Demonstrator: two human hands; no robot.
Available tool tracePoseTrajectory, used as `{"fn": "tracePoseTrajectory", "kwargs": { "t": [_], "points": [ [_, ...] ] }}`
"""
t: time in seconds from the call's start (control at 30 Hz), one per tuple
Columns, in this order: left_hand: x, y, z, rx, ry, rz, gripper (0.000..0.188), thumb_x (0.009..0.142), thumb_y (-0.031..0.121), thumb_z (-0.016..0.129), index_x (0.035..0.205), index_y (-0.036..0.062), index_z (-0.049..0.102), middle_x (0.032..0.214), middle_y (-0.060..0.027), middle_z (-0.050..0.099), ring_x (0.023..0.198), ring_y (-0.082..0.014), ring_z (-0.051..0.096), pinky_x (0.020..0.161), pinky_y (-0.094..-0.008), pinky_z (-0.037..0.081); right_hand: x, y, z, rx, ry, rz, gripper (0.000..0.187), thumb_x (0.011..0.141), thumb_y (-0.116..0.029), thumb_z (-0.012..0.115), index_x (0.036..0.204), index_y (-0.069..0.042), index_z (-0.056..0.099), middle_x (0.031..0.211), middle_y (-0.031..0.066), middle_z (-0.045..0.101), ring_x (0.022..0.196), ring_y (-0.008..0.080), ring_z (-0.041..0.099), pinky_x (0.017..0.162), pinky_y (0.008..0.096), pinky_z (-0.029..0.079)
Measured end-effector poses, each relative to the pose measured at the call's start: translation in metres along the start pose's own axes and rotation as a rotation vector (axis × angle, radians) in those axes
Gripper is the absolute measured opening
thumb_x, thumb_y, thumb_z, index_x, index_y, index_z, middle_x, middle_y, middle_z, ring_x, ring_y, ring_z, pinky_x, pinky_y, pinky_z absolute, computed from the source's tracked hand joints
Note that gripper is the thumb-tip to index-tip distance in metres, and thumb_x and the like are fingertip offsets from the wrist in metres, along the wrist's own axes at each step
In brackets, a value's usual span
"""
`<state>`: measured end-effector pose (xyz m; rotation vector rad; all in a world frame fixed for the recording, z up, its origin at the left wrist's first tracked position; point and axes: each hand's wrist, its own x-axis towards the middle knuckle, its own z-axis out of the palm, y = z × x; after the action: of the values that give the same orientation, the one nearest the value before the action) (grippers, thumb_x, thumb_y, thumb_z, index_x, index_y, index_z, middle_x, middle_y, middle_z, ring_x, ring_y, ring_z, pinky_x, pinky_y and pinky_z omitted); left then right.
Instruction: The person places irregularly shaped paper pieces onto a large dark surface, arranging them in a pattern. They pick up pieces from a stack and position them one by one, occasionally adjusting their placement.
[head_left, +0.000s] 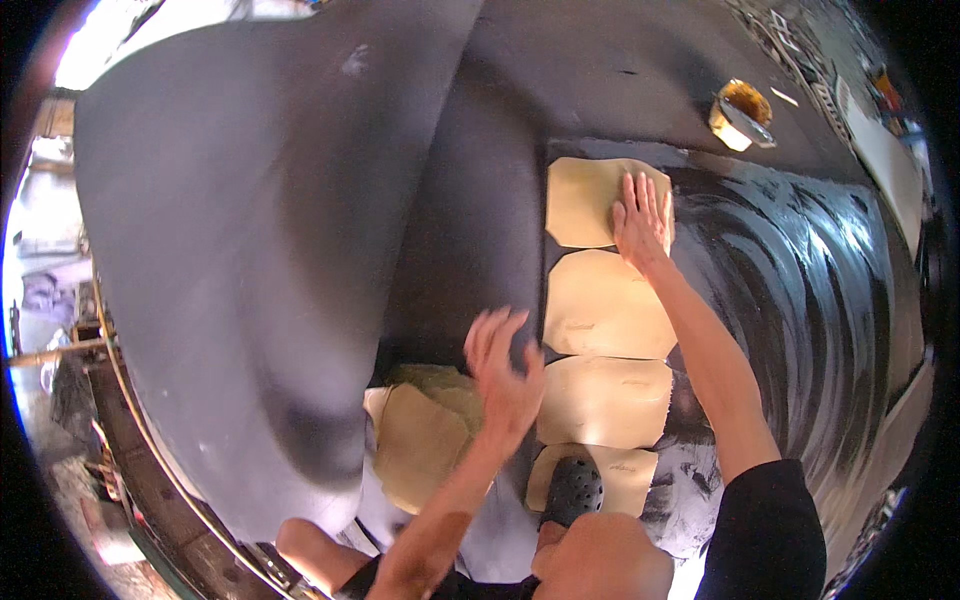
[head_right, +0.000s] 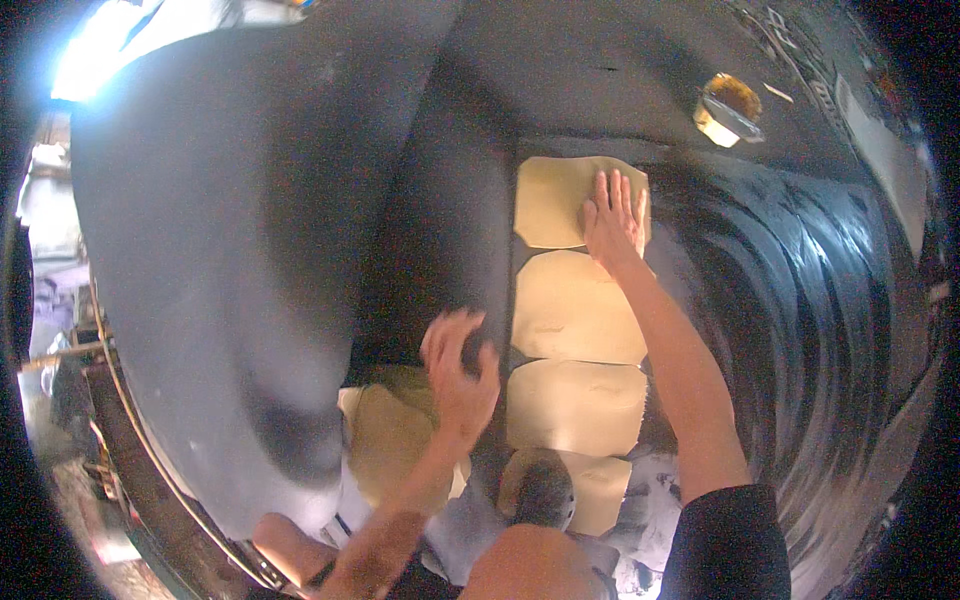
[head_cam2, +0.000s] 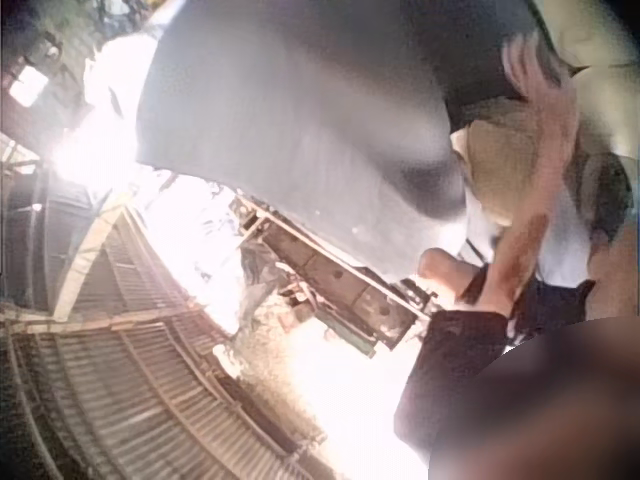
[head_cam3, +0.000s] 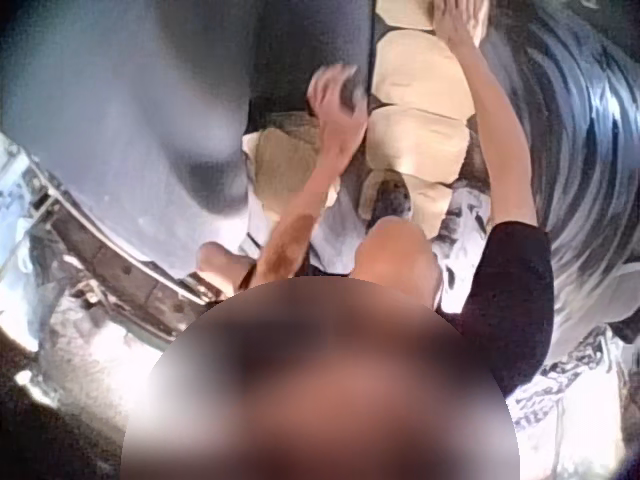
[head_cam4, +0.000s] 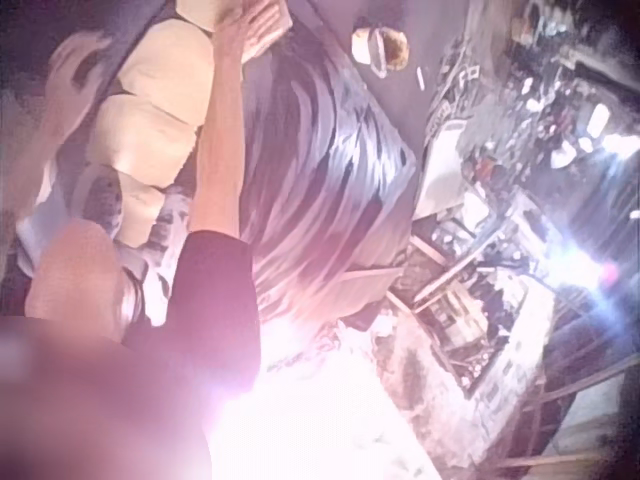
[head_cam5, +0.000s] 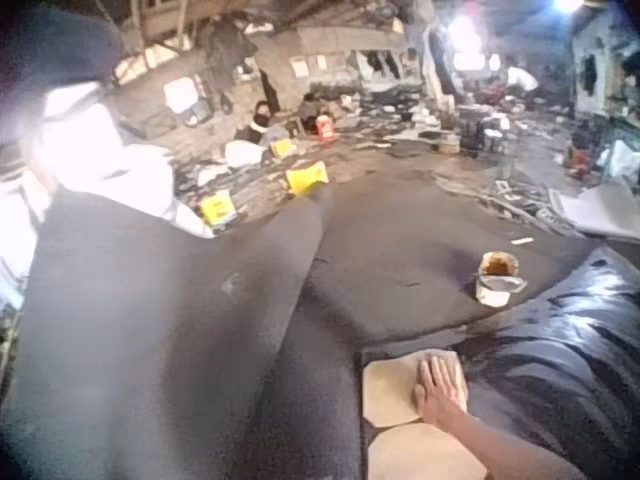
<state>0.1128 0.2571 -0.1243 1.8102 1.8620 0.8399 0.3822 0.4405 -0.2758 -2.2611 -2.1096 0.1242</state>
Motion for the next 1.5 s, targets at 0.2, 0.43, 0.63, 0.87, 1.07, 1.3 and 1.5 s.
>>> {"fn": "tracePoseTrajectory", "kwargs": {
  "t": [0.2, 0.43, 0.63, 0.87, 1.07, 1.3, 1.5],
  "points": [
    [-0.186, -0.053, -0.12, 0.23, 0.813, -0.829, 0.068, 0.096, 0.022, 0.075, 0.155, 0.0022, 0.049, 0.152, -0.0196, 0.05, 0.144, -0.0384, 0.044, 0.124, -0.0538, 0.033, -0.084, -0.07, -0.047, -0.109, -0.339, -0.265, 0.072, 0.116, -0.048, 0.044, 0.173, -0.007, 0.029, 0.176, 0.0206, 0.034, 0.165, 0.0364, 0.029, 0.134, 0.0586, 0.021],
    [-0.282, -0.162, -0.148, -1.109, 0.51, -1.261, 0.102, 0.098, 0.07, 0.071, 0.169, 0.0086, 0.033, 0.171, -0.0118, 0.039, 0.154, -0.0346, 0.041, 0.126, -0.0534, 0.036, -0.228, -0.264, -0.05, 0.86, -0.704, -0.26, 0.124, 0.085, -0.086, 0.07, 0.167, 0.002, 0.038, 0.164, 0.036, 0.044, 0.155, 0.0498, 0.041, 0.128, 0.0545, 0.037],
    [-0.302, -0.2, -0.147, -1.487, 0.291, -1.184, 0.091, 0.097, 0.057, 0.079, 0.167, 0.0127, 0.041, 0.17, -0.0084, 0.044, 0.154, -0.0296, 0.044, 0.129, -0.0491, 0.035, -0.223, -0.296, -0.054, 0.538, -0.977, -0.3, 0.15, 0.062, -0.089, 0.085, 0.164, 0.009, 0.036, 0.158, 0.0343, 0.05, 0.147, 0.0472, 0.052, 0.124, 0.052, 0.043],
    [-0.296, -0.2, -0.152, -1.524, 0.205, -1.166, 0.089, 0.1, 0.058, 0.073, 0.168, 0.011, 0.04, 0.172, -0.0104, 0.041, 0.154, -0.0302, 0.044, 0.129, -0.049, 0.035, -0.241, -0.303, -0.089, 0.529, -0.87, -0.144, 0.143, 0.062, -0.08, 0.092, 0.165, 0.002, 0.037, 0.155, 0.0253, 0.058, 0.146, 0.0401, 0.054, 0.123, 0.0499, 0.045],
    [-0.307, -0.219, -0.156, -1.499, 0.06, -0.991, 0.093, 0.101, 0.062, 0.07, 0.171, 0.0104, 0.036, 0.174, -0.0101, 0.038, 0.156, -0.0304, 0.041, 0.13, -0.0487, 0.031, -0.248, -0.314, -0.138, 0.817, -0.913, -0.172, 0.123, 0.06, -0.067, 0.101, 0.151, 0.002, 0.056, 0.143, 0.0205, 0.068, 0.132, 0.0353, 0.066, 0.112, 0.0477, 0.053],
    [-0.314, -0.222, -0.179, -1.707, 0.014, -0.951, 0.089, 0.101, 0.058, 0.071, 0.167, 0.0073, 0.039, 0.167, -0.0096, 0.046, 0.152, -0.0299, 0.045, 0.126, -0.0495, 0.036, -0.324, -0.355, -0.227, 0.42, -0.562, -0.063, 0.081, 0.069, -0.068, 0.094, 0.113, -0.001, 0.084, 0.098, 0.0218, 0.081, 0.098, 0.0337, 0.079, 0.087, 0.0466, 0.061],
    [-0.282, -0.204, -0.205, -1.494, -0.296, -0.678, 0.089, 0.103, 0.056, 0.069, 0.169, 0.008, 0.034, 0.168, -0.0135, 0.045, 0.152, -0.0325, 0.046, 0.129, -0.0522, 0.036, -0.432, -0.286, -0.293, 0.753, -0.239, 0.251, 0.092, 0.072, -0.075, 0.088, 0.125, 0.0, 0.078, 0.102, 0.0207, 0.082, 0.1, 0.0342, 0.079, 0.091, 0.0477, 0.062]
  ]
}}
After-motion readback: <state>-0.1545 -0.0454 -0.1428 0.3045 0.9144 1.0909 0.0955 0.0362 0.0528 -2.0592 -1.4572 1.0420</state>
